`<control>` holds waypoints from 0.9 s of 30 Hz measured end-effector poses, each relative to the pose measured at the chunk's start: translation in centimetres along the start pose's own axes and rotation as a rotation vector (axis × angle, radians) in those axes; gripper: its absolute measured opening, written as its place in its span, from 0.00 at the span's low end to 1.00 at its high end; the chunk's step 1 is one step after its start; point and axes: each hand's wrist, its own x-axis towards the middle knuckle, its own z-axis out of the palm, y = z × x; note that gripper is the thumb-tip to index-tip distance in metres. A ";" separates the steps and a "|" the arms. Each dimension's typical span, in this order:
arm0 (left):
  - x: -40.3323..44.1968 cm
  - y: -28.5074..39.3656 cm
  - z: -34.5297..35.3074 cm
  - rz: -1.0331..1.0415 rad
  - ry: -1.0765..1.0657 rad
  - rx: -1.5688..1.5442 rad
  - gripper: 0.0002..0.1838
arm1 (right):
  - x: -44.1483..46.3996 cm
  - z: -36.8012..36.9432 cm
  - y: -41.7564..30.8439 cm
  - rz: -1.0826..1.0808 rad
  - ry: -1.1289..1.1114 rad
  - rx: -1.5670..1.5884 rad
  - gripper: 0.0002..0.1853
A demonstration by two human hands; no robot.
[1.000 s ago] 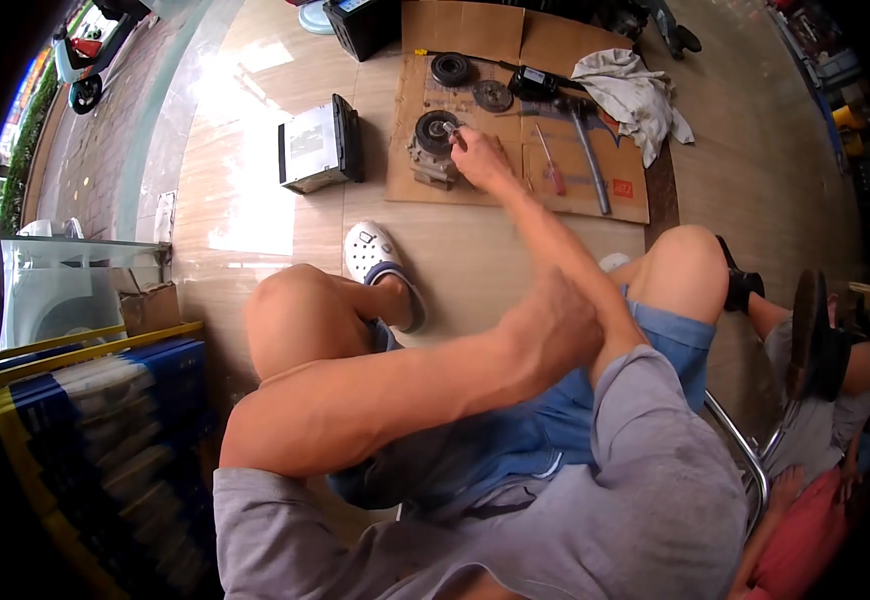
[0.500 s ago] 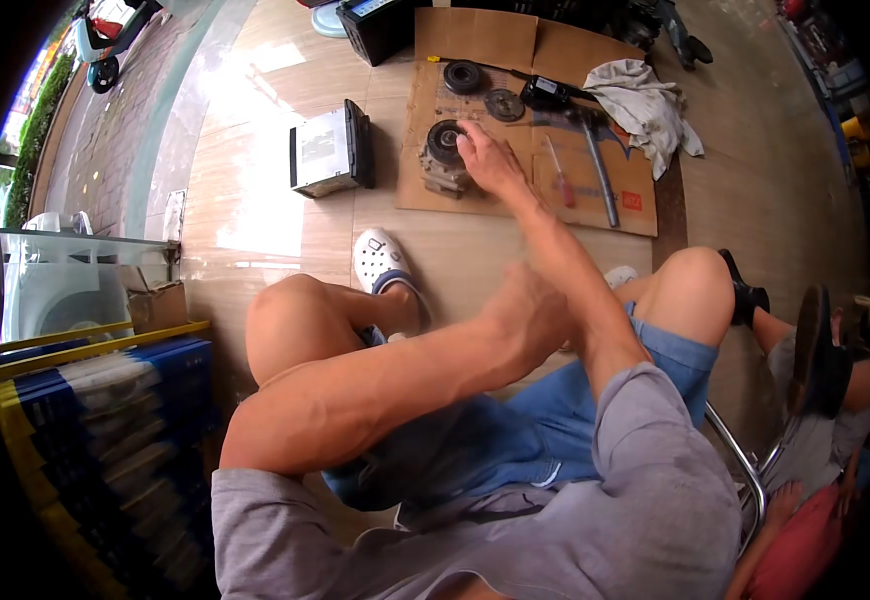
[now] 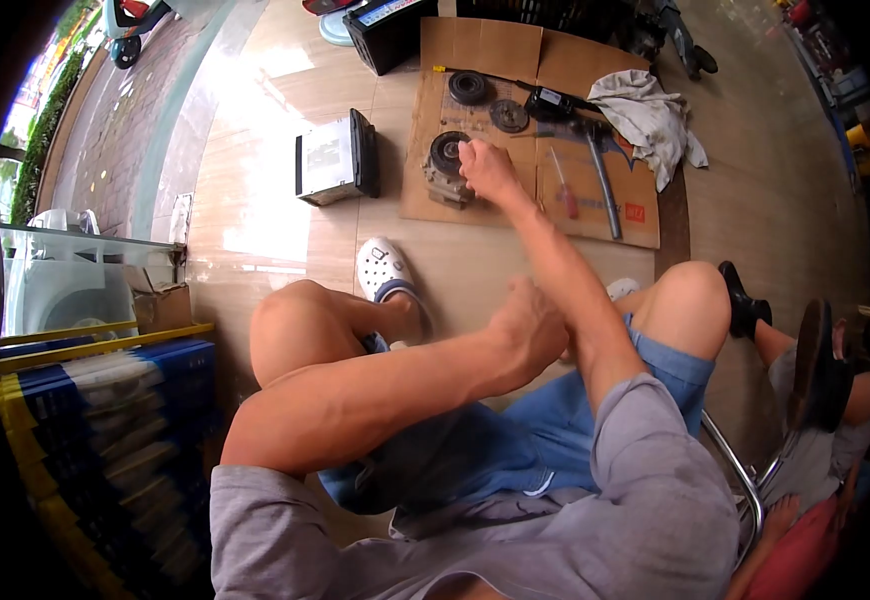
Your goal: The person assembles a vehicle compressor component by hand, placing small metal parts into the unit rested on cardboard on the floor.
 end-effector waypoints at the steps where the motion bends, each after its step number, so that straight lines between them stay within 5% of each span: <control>1: 0.1 0.1 0.0 -0.008 0.006 0.019 0.23 | 0.0 0.0 0.2 0.024 -0.010 0.053 0.20; 7: 0.0 0.7 0.2 -0.008 -0.026 0.101 0.24 | -0.2 0.0 0.6 0.120 -0.007 0.084 0.10; 10: -0.1 0.6 0.8 -0.017 0.070 0.060 0.23 | 0.7 0.3 2.8 -0.347 -0.039 -0.364 0.10; 13: -0.8 0.8 1.0 -0.111 0.159 0.121 0.13 | 1.2 1.0 4.3 -0.449 -0.018 -0.366 0.16; 19: -0.8 -0.3 0.0 0.015 0.051 0.053 0.19 | -1.3 0.8 2.3 -0.359 0.138 -0.177 0.09; 22: -1.1 -0.7 -0.6 -0.029 0.056 -0.008 0.18 | -1.6 0.8 1.9 0.014 0.008 0.316 0.14; 25: 0.4 -1.1 -0.5 -0.120 0.078 -0.040 0.23 | -1.3 1.8 3.2 0.017 0.093 0.869 0.24; 27: 1.0 -2.3 -1.0 -0.088 0.025 -0.064 0.30 | -1.2 1.1 3.7 0.079 0.064 0.873 0.29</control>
